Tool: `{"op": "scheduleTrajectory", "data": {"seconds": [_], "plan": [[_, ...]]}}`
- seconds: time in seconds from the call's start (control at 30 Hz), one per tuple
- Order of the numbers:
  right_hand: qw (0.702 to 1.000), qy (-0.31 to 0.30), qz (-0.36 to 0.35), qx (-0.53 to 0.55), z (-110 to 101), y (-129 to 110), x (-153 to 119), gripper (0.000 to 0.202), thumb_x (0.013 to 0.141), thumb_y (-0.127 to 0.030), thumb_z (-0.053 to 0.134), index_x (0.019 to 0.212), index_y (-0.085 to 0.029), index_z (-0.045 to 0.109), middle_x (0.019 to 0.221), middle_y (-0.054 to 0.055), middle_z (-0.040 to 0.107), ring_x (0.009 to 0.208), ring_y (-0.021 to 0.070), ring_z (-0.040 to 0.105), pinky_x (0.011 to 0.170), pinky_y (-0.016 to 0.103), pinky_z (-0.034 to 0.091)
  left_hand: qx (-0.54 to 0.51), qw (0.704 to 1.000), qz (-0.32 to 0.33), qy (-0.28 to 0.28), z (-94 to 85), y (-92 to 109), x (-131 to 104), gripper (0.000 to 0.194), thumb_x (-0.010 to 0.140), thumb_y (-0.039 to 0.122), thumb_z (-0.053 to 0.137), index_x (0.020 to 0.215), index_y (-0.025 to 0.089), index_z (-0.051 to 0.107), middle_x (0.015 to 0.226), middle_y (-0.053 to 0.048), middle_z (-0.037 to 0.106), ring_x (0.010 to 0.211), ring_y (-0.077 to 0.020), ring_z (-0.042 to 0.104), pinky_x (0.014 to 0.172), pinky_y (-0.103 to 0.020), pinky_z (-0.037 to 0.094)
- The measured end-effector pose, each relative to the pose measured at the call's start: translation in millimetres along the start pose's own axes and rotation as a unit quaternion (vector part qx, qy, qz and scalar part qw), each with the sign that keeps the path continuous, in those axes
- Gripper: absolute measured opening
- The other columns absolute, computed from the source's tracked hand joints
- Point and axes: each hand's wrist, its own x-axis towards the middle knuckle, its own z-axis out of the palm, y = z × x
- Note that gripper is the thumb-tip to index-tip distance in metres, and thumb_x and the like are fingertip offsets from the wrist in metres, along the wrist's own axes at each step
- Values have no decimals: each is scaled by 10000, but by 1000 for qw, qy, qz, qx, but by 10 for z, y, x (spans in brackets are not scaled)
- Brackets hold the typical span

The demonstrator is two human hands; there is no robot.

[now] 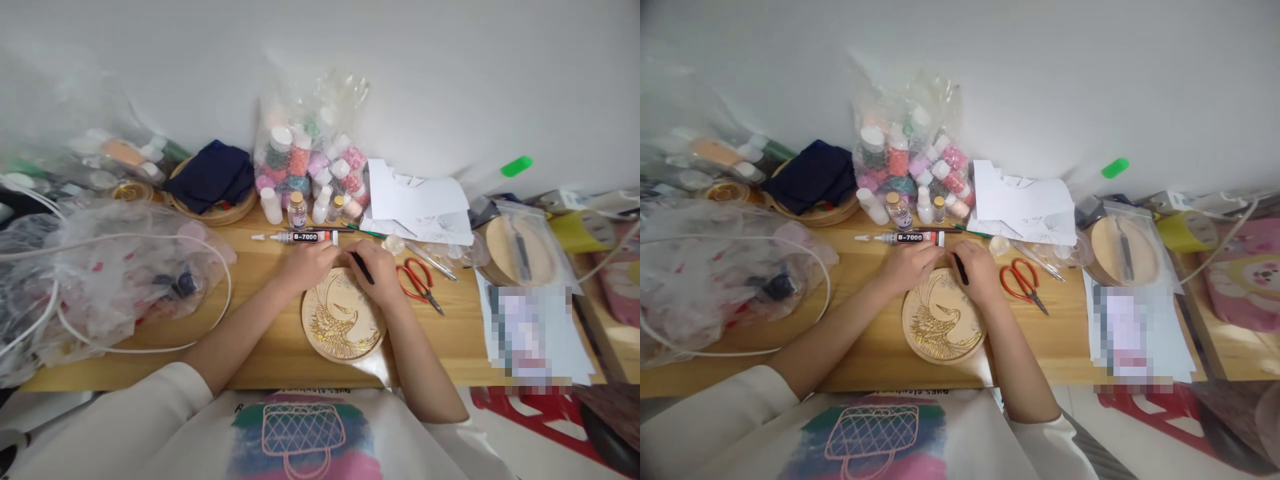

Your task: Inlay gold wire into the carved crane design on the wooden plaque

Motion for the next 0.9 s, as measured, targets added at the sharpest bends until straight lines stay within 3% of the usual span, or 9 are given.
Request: {"op": "scheduleTrajectory", "data": {"seconds": [0.33, 0.53, 0.7, 0.83, 0.9], "plan": [[999, 23, 18, 44, 21, 41, 20, 165, 907, -234, 483, 866, -196, 638, 812, 70, 674, 764, 205, 610, 718, 315, 466, -12, 999, 8, 34, 8, -16, -3, 278, 956, 188, 403, 903, 174, 676, 831, -48, 680, 735, -153, 638, 648, -258, 483], [990, 89, 39, 107, -10, 45, 3, 146, 881, -236, 531, 923, -188, 662, 833, 74, 692, 752, 185, 626, 723, 315, 504, -16, 998, 13, 57, 44, -30, 10, 296, 956, 197, 415, 814, 170, 673, 793, -56, 697, 706, -161, 645, 631, -266, 481], [958, 161, 86, 222, -57, 40, -52, 355, 935, -250, 441, 1280, -212, 517, 1066, 93, 686, 795, 152, 661, 756, 324, 553, -33, 998, 3, 60, 67, -51, 11, 274, 946, 203, 439, 816, 182, 679, 816, -53, 704, 727, -160, 649, 659, -269, 488], [892, 218, 139, 372, -258, -26, -82, 337, 922, -258, 456, 1237, -248, 574, 1200, 96, 651, 818, 161, 675, 694, 338, 569, -47, 997, -4, 56, 70, -60, 20, 246, 930, 190, 465, 821, 191, 686, 819, -42, 707, 750, -154, 654, 684, -259, 494], [897, 239, 145, 343, -392, -76, -124, 266, 923, -276, 481, 1133, -243, 641, 1108, 80, 683, 758, 151, 658, 645, 316, 551, -50, 997, -7, 54, 69, -60, 28, 239, 925, 182, 472, 825, 189, 689, 817, -43, 708, 752, -155, 657, 690, -258, 496]]}}
